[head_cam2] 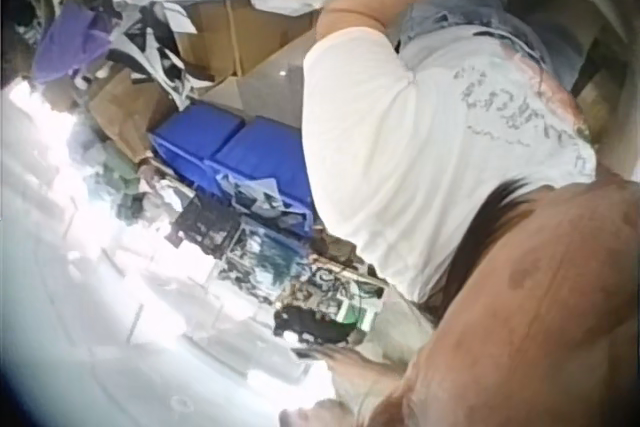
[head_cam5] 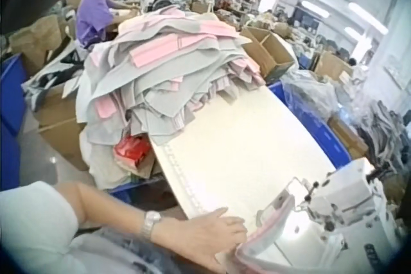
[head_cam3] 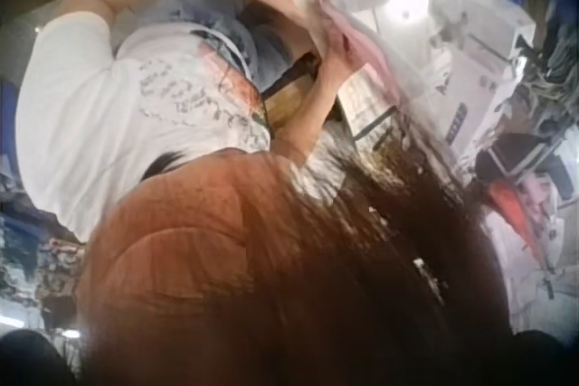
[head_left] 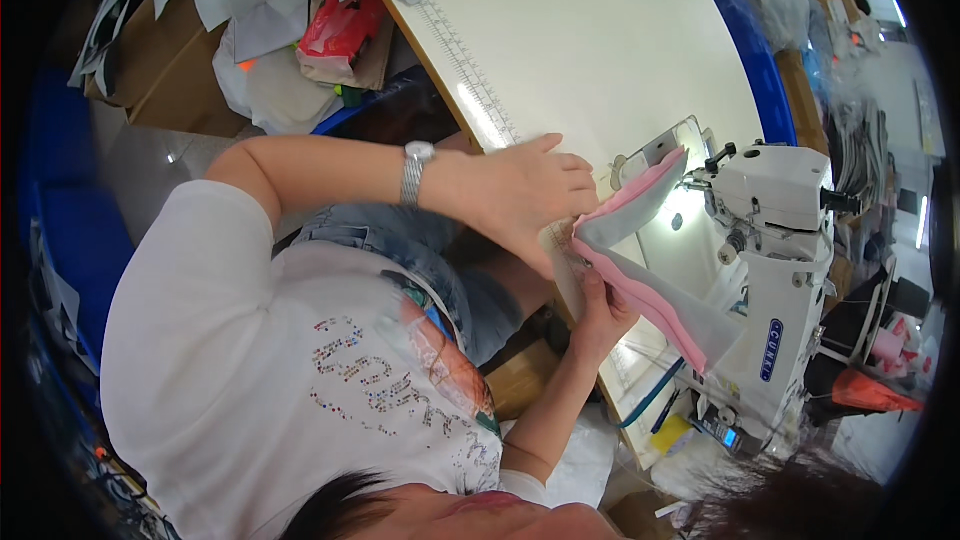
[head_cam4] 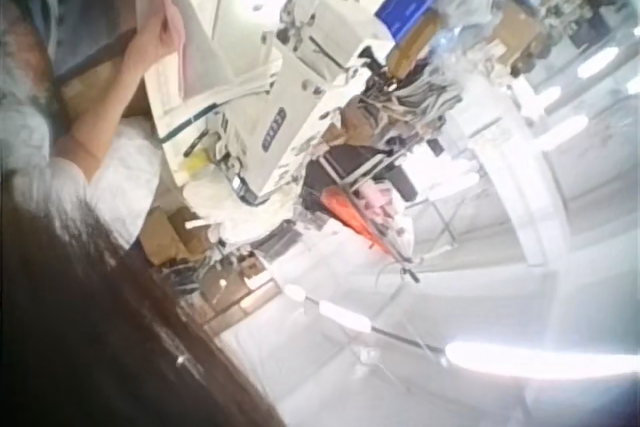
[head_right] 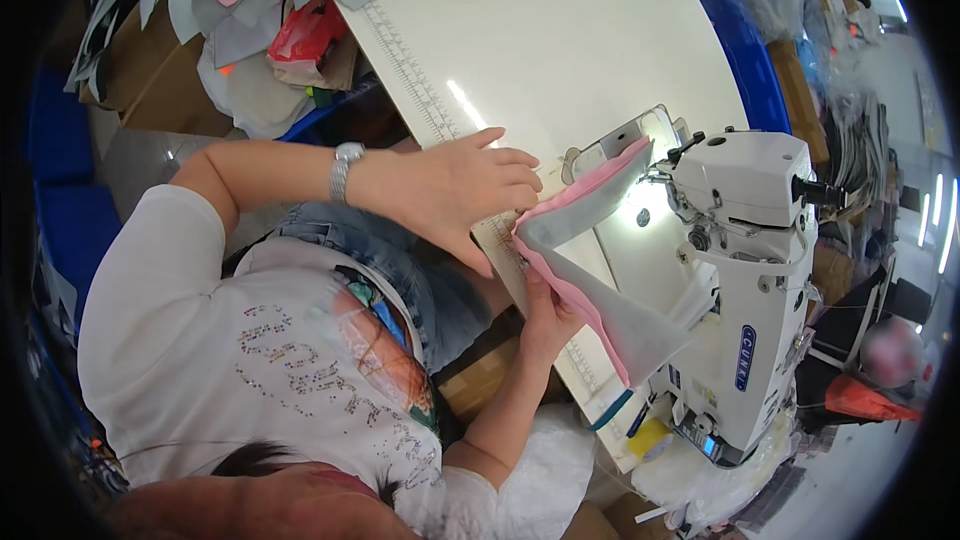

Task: Sewing leather pieces together using an industrial sewing machine.

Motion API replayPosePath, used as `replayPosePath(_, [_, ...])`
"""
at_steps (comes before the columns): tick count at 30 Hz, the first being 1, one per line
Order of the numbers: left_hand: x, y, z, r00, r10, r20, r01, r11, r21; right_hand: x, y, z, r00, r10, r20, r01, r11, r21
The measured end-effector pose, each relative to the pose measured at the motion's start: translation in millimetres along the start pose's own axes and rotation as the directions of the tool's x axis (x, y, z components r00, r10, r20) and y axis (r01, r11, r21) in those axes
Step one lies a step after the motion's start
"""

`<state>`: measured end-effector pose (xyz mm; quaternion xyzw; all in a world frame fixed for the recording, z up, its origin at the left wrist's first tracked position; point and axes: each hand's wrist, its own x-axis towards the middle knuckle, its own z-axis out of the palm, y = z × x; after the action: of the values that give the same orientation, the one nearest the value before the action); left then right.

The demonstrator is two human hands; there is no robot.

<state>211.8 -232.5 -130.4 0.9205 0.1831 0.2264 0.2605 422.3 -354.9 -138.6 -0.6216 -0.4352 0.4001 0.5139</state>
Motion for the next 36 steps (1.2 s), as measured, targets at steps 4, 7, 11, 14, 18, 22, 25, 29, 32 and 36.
replayPosePath(4, [12,4,27,0.961,-0.028,-0.275,0.083,0.979,0.187,2,-4,7,0.999,-0.038,0.000,0.038,0.998,-0.057])
replayPosePath(7, [20,1,21,0.990,-0.012,-0.141,0.029,0.992,0.121,4,-20,4,0.931,-0.233,0.280,0.348,0.798,-0.493])
replayPosePath(11, [20,-27,-8,0.978,0.059,0.202,-0.062,0.998,0.010,1,-2,9,0.891,-0.341,0.299,0.445,0.783,-0.434])
replayPosePath(14, [46,-44,-10,0.971,0.241,0.000,-0.241,0.971,-0.011,5,-3,9,0.849,-0.431,0.304,0.527,0.730,-0.435])
replayPosePath(18, [96,-52,-5,0.914,0.390,0.113,-0.401,0.911,0.097,7,-1,15,0.792,-0.525,0.313,0.611,0.675,-0.414])
replayPosePath(22, [117,-55,-8,0.879,0.376,0.293,-0.435,0.885,0.167,3,-5,14,0.737,-0.587,0.334,0.674,0.607,-0.421])
replayPosePath(25, [118,-57,-3,0.885,0.310,0.348,-0.376,0.916,0.138,0,-3,14,0.729,-0.580,0.364,0.682,0.568,-0.460])
replayPosePath(29, [112,-61,-4,0.890,0.389,0.238,-0.412,0.909,0.054,-2,1,14,0.704,-0.610,0.365,0.706,0.541,-0.457])
replayPosePath(32, [106,-62,-3,0.868,0.461,0.182,-0.471,0.882,0.013,-3,1,15,0.696,-0.630,0.344,0.710,0.534,-0.459])
replayPosePath(36, [97,-55,-2,0.884,0.430,0.185,-0.454,0.884,0.116,-3,0,16,0.681,-0.660,0.318,0.717,0.513,-0.471])
